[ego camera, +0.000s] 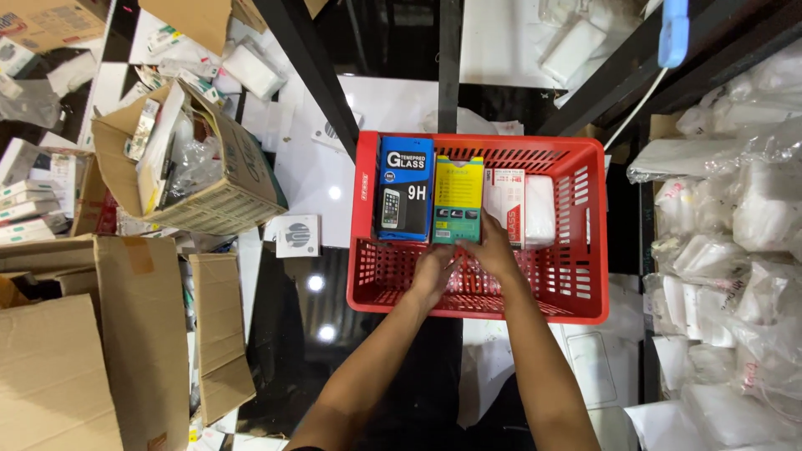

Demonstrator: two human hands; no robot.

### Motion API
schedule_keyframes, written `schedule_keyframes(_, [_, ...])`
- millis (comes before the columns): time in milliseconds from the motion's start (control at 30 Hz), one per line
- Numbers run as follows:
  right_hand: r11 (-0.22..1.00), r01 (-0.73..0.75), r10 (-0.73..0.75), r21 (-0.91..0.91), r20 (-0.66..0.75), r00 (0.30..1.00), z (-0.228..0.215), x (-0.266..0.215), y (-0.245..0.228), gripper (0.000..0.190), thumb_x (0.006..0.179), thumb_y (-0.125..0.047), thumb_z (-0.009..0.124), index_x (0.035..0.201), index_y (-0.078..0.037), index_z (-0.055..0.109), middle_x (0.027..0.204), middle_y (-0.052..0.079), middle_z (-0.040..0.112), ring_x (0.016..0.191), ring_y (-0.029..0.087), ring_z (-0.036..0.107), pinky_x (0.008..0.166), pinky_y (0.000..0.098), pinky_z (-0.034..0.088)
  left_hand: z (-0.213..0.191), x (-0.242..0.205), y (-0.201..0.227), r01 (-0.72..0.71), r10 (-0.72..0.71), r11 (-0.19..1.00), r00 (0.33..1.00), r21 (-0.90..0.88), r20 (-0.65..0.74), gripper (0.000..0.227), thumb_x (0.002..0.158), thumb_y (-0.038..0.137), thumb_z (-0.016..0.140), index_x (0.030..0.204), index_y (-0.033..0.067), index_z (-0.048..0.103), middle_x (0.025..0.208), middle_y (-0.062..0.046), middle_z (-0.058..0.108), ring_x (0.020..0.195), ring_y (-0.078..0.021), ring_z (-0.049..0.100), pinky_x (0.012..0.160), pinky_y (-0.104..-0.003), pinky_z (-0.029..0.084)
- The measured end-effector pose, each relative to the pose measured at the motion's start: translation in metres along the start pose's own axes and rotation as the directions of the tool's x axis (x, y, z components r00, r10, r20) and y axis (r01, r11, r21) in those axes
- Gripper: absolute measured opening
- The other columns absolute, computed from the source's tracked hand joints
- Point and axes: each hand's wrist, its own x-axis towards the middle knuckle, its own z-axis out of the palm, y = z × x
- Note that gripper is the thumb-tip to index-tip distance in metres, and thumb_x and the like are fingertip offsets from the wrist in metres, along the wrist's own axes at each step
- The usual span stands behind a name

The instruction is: The person sits on the floor and repeatedly picks up small product boxes from a nearby shelf, then places them into a red plastic basket. The person handles the boxes one at a time, turning them over occasionally before stacking them in the basket.

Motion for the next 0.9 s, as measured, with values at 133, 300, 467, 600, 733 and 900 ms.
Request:
schedule_keyframes(133, [0.997, 0.065, -0.063, -0.046, 0.037, 0.997, 0.009, 0.003, 0.044, 0.110, 0.070, -0.008, 0.088, 0.160, -0.001, 0.025, 0.155, 0.028, 0.039, 0.142, 0.045, 0.040, 0.119, 0.0514, 0.035, -0.008, 0.002, 0.000, 0.065, -0.062, 0.997, 0.997, -0.043, 0.053, 0.038, 0.085, 0.008, 0.065, 0.122, 0.0095, 0.053, 0.105, 0.003, 0.057, 0.109, -0.0169, 0.062, 0.110, -0.051, 0.044])
schedule_keyframes(300, [0.969, 0.151, -0.158, -0.197, -0.020, 0.987, 0.012, 0.003, 0.056, 0.094, 0.081, -0.011, 0.081, 0.159, -0.002, 0.029, 0.154, 0.022, 0.044, 0.137, 0.043, 0.046, 0.115, 0.0513, 0.042, -0.005, 0.005, -0.003, 0.028, -0.026, 0.999, 0.998, -0.040, 0.055, 0.030, 0.085, 0.008, 0.065, 0.112, 0.0139, 0.053, 0.101, 0.006, 0.050, 0.106, -0.0141, 0.055, 0.110, -0.052, 0.042])
schedule_keyframes(467, [0.979, 0.123, -0.121, -0.160, 0.021, 0.992, 0.019, 0.006, 0.068, 0.097, 0.084, -0.015, 0.080, 0.161, -0.005, 0.022, 0.159, 0.019, 0.037, 0.140, 0.043, 0.042, 0.118, 0.0533, 0.038, -0.010, 0.001, -0.006, -0.028, 0.021, 0.996, 0.997, 0.090, 0.078, 0.037, 0.091, 0.008, 0.062, 0.126, 0.0097, 0.051, 0.118, -0.002, 0.046, 0.120, -0.0195, 0.050, 0.109, -0.051, 0.041])
schedule_keyframes(600, [0.980, 0.063, -0.055, -0.189, 0.047, 0.997, 0.014, 0.005, 0.056, 0.103, 0.080, -0.010, 0.080, 0.163, -0.011, 0.019, 0.167, 0.013, 0.026, 0.143, 0.041, 0.040, 0.116, 0.0582, 0.038, -0.025, 0.020, -0.021, -0.070, 0.057, 0.946, 0.997, 0.317, 0.048, 0.050, 0.092, 0.013, 0.066, 0.139, 0.0041, 0.053, 0.131, -0.011, 0.056, 0.119, -0.0256, 0.059, 0.099, -0.049, 0.052])
schedule_keyframes(733, [0.986, -0.011, -0.013, -0.169, -0.138, 0.990, 0.019, -0.027, 0.061, 0.091, 0.082, -0.020, 0.080, 0.159, -0.007, 0.033, 0.163, 0.017, 0.033, 0.142, 0.041, 0.043, 0.116, 0.0513, 0.042, -0.027, 0.004, -0.013, -0.081, 0.079, 0.879, 0.997, 0.471, 0.025, 0.050, 0.091, 0.026, 0.064, 0.136, 0.0042, 0.057, 0.117, -0.011, 0.062, 0.102, -0.0222, 0.064, 0.090, -0.043, 0.057])
schedule_keyframes(900, [0.986, 0.162, -0.151, -0.029, -0.552, 0.820, -0.026, -0.152, 0.005, 0.052, 0.088, -0.016, 0.077, 0.137, -0.007, 0.062, 0.132, 0.015, 0.065, 0.115, 0.037, 0.066, 0.097, 0.0479, 0.054, 0.027, -0.085, -0.001, -0.305, 0.161, 0.765, 0.944, 0.567, 0.290, 0.047, 0.099, 0.011, 0.056, 0.145, -0.0029, 0.053, 0.130, -0.028, 0.061, 0.118, -0.0340, 0.065, 0.097, -0.040, 0.055])
